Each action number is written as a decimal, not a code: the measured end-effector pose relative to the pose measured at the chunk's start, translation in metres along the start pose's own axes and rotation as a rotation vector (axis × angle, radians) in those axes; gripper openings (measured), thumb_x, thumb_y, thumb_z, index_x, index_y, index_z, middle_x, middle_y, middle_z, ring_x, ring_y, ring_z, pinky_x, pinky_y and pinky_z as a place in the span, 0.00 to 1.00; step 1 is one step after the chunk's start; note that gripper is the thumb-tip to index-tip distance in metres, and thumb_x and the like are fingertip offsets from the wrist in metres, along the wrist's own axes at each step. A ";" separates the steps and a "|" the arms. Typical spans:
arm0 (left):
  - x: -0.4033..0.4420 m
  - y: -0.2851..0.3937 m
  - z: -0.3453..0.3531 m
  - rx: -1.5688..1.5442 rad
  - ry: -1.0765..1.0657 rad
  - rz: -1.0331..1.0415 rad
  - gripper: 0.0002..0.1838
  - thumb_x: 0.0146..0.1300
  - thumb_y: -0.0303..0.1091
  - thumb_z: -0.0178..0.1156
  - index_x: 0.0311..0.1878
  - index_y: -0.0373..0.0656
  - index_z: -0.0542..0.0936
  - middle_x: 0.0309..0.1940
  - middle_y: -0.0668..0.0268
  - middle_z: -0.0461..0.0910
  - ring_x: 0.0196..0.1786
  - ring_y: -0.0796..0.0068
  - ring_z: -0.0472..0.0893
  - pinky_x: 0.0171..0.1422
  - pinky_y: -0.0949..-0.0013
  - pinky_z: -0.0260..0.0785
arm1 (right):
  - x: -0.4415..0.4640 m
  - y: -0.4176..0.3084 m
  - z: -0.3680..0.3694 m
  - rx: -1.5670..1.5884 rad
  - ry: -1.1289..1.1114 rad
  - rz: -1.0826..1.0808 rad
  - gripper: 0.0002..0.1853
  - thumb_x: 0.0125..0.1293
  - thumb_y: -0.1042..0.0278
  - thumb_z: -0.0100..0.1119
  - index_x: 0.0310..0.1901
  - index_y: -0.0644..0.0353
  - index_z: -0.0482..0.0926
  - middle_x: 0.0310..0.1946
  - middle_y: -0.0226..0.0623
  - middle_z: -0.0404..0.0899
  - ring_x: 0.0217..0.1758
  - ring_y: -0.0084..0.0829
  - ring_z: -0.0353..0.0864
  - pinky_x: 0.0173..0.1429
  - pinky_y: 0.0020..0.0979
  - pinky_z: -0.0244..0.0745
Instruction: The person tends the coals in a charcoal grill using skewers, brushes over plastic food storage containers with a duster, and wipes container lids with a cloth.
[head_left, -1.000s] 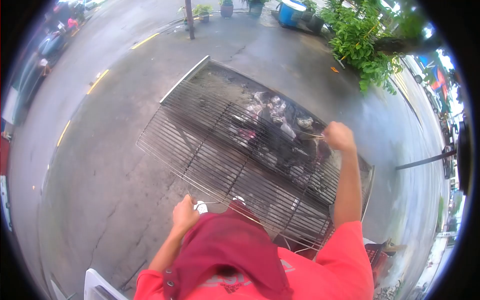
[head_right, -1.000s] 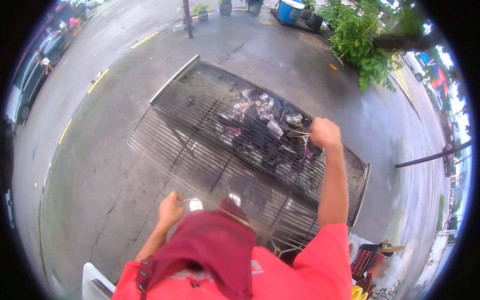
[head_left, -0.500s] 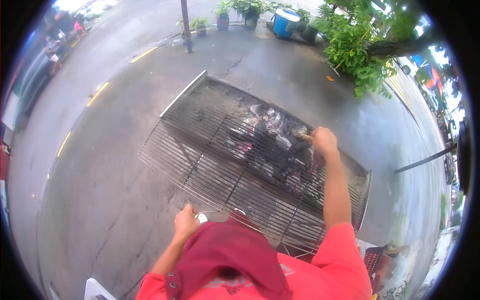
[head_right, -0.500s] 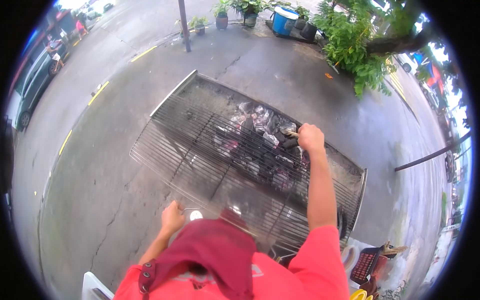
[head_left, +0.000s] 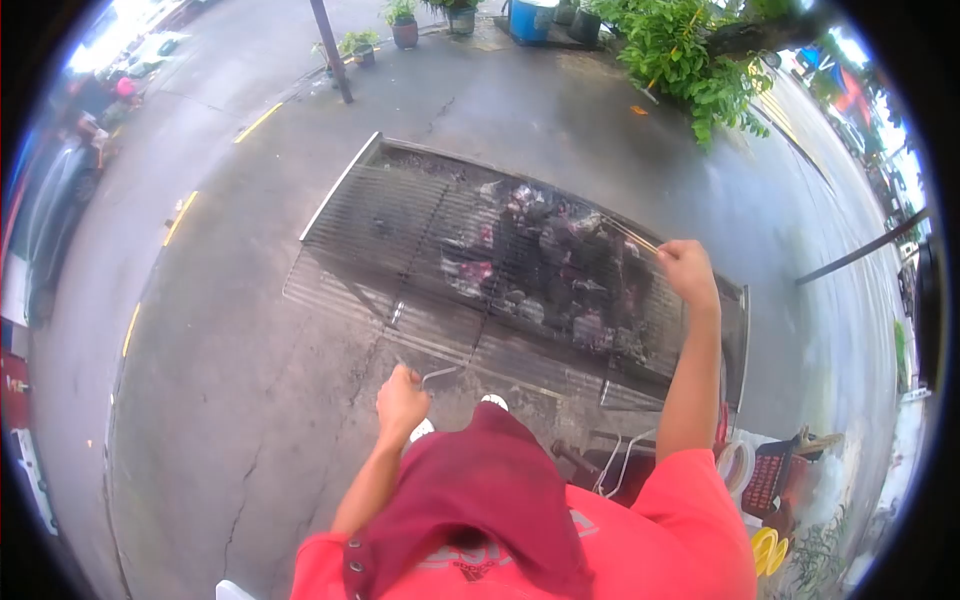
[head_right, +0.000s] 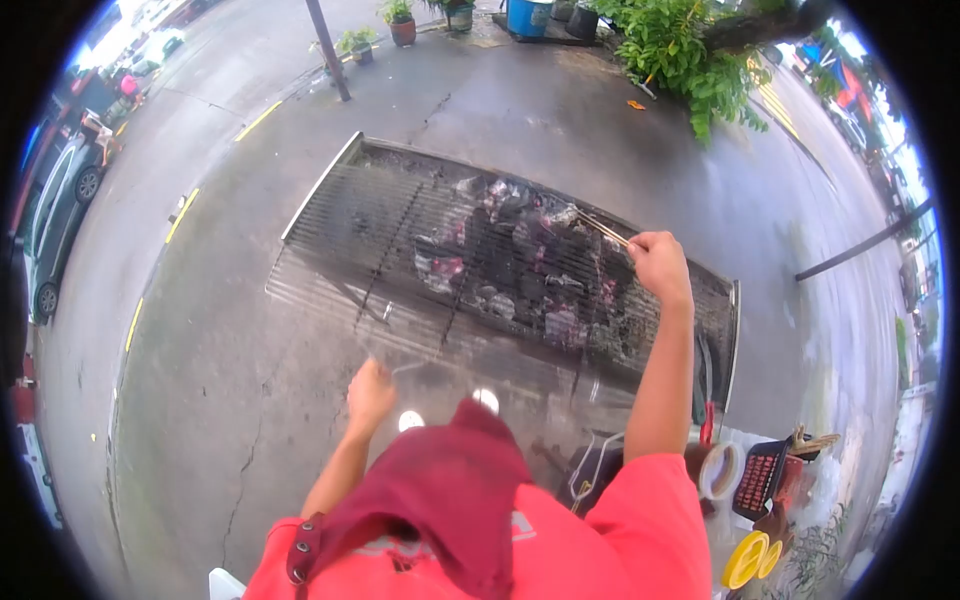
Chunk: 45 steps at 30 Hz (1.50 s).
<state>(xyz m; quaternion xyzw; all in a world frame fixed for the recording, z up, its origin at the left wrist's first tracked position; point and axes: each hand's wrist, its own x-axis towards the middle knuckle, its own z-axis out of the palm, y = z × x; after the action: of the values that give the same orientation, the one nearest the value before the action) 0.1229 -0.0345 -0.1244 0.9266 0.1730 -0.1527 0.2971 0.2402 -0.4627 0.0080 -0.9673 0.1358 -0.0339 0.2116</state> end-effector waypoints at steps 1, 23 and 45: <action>0.008 0.009 0.000 -0.010 -0.001 0.007 0.13 0.48 0.27 0.57 0.40 0.44 0.77 0.38 0.51 0.81 0.46 0.48 0.79 0.49 0.52 0.69 | -0.004 0.008 0.001 0.041 0.013 -0.002 0.08 0.59 0.68 0.60 0.38 0.61 0.83 0.29 0.47 0.82 0.34 0.41 0.82 0.41 0.37 0.73; 0.017 0.013 -0.006 0.062 -0.003 0.091 0.12 0.46 0.26 0.56 0.37 0.41 0.76 0.32 0.47 0.81 0.42 0.45 0.79 0.46 0.51 0.69 | 0.065 0.025 0.020 -0.211 -0.103 -0.131 0.09 0.59 0.66 0.59 0.40 0.55 0.84 0.35 0.44 0.82 0.41 0.44 0.81 0.47 0.38 0.74; 0.075 0.072 0.000 0.063 0.014 0.043 0.11 0.50 0.27 0.55 0.39 0.43 0.75 0.39 0.52 0.80 0.47 0.47 0.77 0.49 0.52 0.68 | 0.042 0.097 0.000 0.279 -0.118 0.017 0.10 0.63 0.70 0.57 0.41 0.67 0.81 0.20 0.29 0.74 0.25 0.18 0.69 0.33 0.27 0.68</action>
<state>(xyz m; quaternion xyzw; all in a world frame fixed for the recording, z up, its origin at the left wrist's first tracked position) 0.2195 -0.0721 -0.1180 0.9401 0.1501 -0.1453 0.2695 0.2567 -0.5590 -0.0317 -0.9275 0.1255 0.0063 0.3521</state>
